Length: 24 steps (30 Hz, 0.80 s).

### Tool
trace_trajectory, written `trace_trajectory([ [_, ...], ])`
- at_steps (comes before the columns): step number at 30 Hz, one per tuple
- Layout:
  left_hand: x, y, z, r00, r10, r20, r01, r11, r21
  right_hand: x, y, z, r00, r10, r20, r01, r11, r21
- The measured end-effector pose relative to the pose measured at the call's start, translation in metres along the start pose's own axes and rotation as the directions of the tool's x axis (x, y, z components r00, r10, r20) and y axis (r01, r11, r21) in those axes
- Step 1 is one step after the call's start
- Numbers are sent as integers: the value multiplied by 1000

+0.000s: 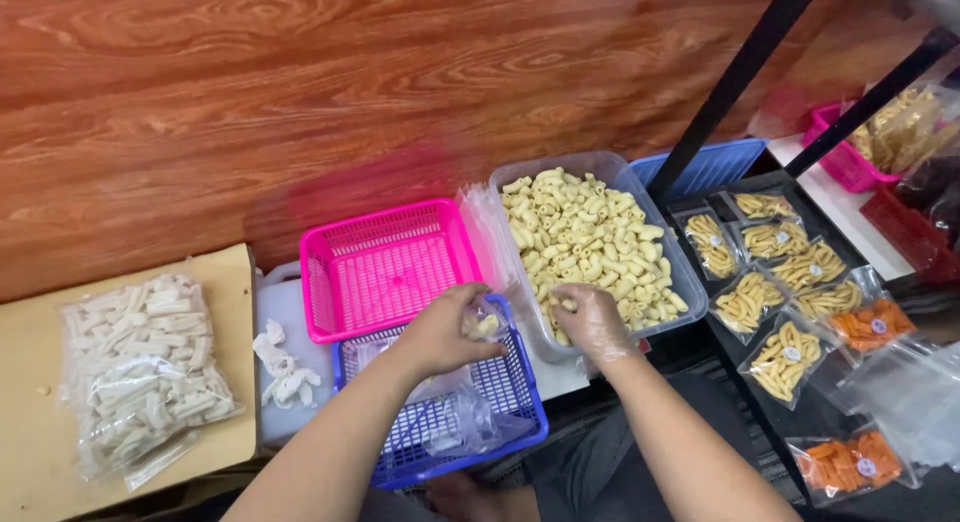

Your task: The person fills small plastic bags with snacks from a large container and places the filled bags into a pink basket.

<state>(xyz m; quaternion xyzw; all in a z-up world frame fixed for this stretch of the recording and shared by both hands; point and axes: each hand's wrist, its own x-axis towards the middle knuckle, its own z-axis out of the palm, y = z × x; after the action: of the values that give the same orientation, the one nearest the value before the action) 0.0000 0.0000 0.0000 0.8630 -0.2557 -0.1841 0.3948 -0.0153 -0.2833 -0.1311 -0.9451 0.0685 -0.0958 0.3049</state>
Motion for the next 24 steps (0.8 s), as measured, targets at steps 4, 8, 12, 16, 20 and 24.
trace_trajectory([
  [4, 0, 0, 7, 998, 21, -60, -23, 999, -25, 4, -6, 1, 997, -66, 46, 66, 998, 3],
  [8, 2, -3, 6, 945, 206, -255, -196, 979, 62, 1, -9, 0, 996, -53, 73, 54, 999, -7],
  [12, 8, -15, 12, 856, 315, -410, -309, 948, 83, 3, 8, 6, 1000, 6, 8, -6, 999, 35],
  [16, 7, -16, 11, 859, 310, -407, -298, 950, 94, 2, -2, -1, 990, -20, -138, 39, 990, 136],
  [20, 6, -16, 12, 874, 284, -393, -280, 957, 69, -14, -55, -29, 959, -136, -249, 176, 973, 147],
  [24, 6, -14, 13, 885, 264, -384, -268, 962, 45, -36, -139, -67, 908, -234, -348, 335, 904, 266],
])
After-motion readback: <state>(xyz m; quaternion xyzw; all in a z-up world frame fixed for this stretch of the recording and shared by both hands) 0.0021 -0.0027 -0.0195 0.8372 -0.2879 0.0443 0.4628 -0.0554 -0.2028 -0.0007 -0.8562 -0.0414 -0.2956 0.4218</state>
